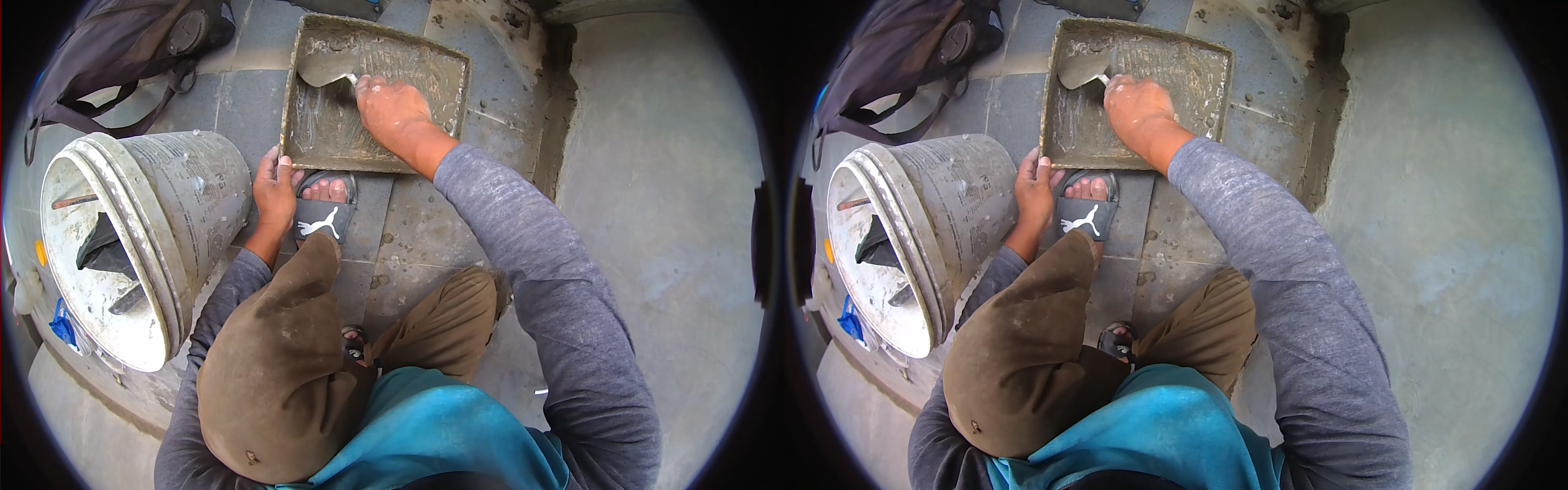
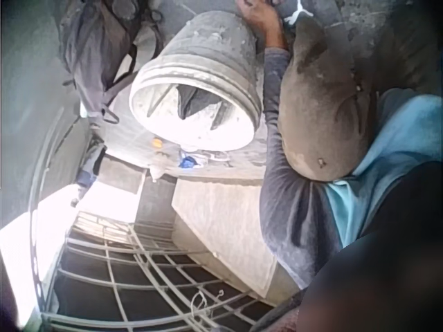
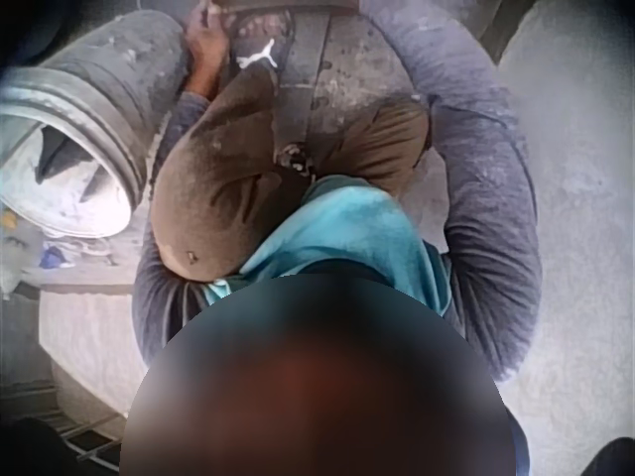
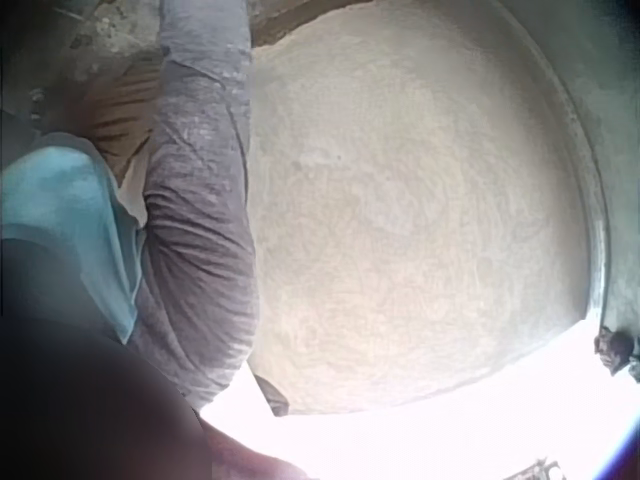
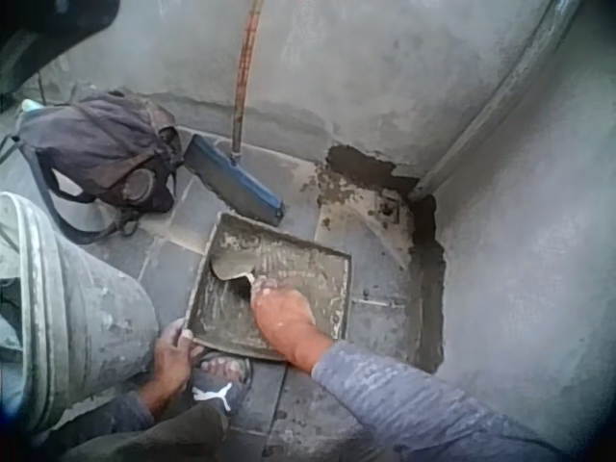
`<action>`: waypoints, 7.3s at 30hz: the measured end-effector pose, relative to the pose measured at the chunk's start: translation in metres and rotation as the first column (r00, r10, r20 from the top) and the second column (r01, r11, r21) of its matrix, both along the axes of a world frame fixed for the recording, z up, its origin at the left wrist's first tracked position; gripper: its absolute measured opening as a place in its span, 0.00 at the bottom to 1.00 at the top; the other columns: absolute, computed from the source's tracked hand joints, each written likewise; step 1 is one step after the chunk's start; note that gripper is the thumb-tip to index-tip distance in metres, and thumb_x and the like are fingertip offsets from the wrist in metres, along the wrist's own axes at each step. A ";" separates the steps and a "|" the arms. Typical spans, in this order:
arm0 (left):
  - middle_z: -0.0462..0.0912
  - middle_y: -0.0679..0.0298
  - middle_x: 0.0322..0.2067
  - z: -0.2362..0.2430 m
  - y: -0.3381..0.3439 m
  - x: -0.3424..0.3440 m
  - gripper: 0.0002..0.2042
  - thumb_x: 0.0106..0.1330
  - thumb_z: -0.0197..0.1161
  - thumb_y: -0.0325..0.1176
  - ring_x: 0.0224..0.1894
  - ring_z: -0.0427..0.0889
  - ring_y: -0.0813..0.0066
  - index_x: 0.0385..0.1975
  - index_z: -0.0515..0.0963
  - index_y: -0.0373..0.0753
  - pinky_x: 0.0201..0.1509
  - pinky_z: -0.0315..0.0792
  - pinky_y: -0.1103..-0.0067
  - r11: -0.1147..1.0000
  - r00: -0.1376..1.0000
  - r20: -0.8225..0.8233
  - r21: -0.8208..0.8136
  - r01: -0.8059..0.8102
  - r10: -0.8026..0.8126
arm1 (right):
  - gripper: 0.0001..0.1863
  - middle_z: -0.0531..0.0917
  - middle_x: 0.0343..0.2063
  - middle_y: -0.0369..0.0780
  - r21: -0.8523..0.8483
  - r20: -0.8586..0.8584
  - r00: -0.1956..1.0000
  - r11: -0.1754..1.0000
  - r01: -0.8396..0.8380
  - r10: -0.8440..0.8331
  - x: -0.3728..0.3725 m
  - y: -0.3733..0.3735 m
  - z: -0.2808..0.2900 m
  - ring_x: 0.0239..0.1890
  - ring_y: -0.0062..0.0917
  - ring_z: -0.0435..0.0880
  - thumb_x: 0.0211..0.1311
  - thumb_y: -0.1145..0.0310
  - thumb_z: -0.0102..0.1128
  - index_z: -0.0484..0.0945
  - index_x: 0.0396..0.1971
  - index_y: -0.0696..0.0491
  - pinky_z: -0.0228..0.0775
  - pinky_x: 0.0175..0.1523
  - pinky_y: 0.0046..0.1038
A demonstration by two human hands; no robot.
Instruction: Applying cement to a wall corner using a trowel.
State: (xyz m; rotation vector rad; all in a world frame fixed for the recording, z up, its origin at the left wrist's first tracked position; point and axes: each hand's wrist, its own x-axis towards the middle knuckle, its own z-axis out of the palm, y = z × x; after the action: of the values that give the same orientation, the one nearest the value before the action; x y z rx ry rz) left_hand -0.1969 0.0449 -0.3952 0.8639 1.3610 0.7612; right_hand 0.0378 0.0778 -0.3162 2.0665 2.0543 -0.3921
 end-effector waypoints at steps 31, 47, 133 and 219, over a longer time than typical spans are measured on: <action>0.74 0.58 0.53 0.001 -0.001 -0.001 0.17 0.74 0.51 0.32 0.50 0.78 0.72 0.59 0.69 0.34 0.52 0.78 0.77 1.000 1.000 -0.007 0.006 -0.003 0.003 | 0.15 0.81 0.45 0.51 -0.206 -0.109 0.992 0.975 -0.083 0.061 0.028 -0.018 0.021 0.46 0.46 0.83 0.66 0.71 0.42 0.73 0.49 0.57 0.75 0.51 0.43; 0.74 0.58 0.54 -0.001 -0.003 -0.010 0.20 0.75 0.51 0.34 0.52 0.77 0.71 0.63 0.65 0.33 0.55 0.76 0.76 0.998 0.999 0.044 -0.062 0.026 -0.024 | 0.18 0.85 0.38 0.44 -0.299 -0.248 0.912 0.870 -0.393 0.326 0.036 0.008 -0.005 0.42 0.40 0.84 0.54 0.69 0.59 0.80 0.47 0.46 0.76 0.47 0.40; 0.78 0.66 0.25 -0.015 -0.059 -0.025 0.10 0.70 0.61 0.36 0.18 0.73 0.84 0.32 0.76 0.35 0.23 0.66 0.85 0.928 0.919 -0.152 -0.147 0.343 -0.363 | 0.26 0.81 0.43 0.54 0.010 -0.203 0.296 0.300 0.954 -0.934 0.221 -0.147 -0.052 0.47 0.45 0.82 0.61 0.59 0.59 0.65 0.51 0.60 0.75 0.50 0.43; 0.76 0.68 0.25 -0.011 -0.054 -0.032 0.11 0.70 0.62 0.38 0.19 0.72 0.84 0.31 0.76 0.35 0.23 0.66 0.84 0.900 0.874 -0.221 -0.165 0.404 -0.433 | 0.21 0.81 0.44 0.54 0.020 -0.425 0.118 0.121 0.992 -0.897 0.234 -0.141 -0.124 0.51 0.50 0.78 0.60 0.61 0.59 0.72 0.48 0.57 0.69 0.57 0.45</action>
State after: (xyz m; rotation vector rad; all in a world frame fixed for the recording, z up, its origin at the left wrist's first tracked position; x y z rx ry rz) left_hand -0.2286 -0.0091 -0.4066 1.1460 1.3564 0.2371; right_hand 0.2716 -0.0633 -0.4398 3.5298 0.3452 -0.6142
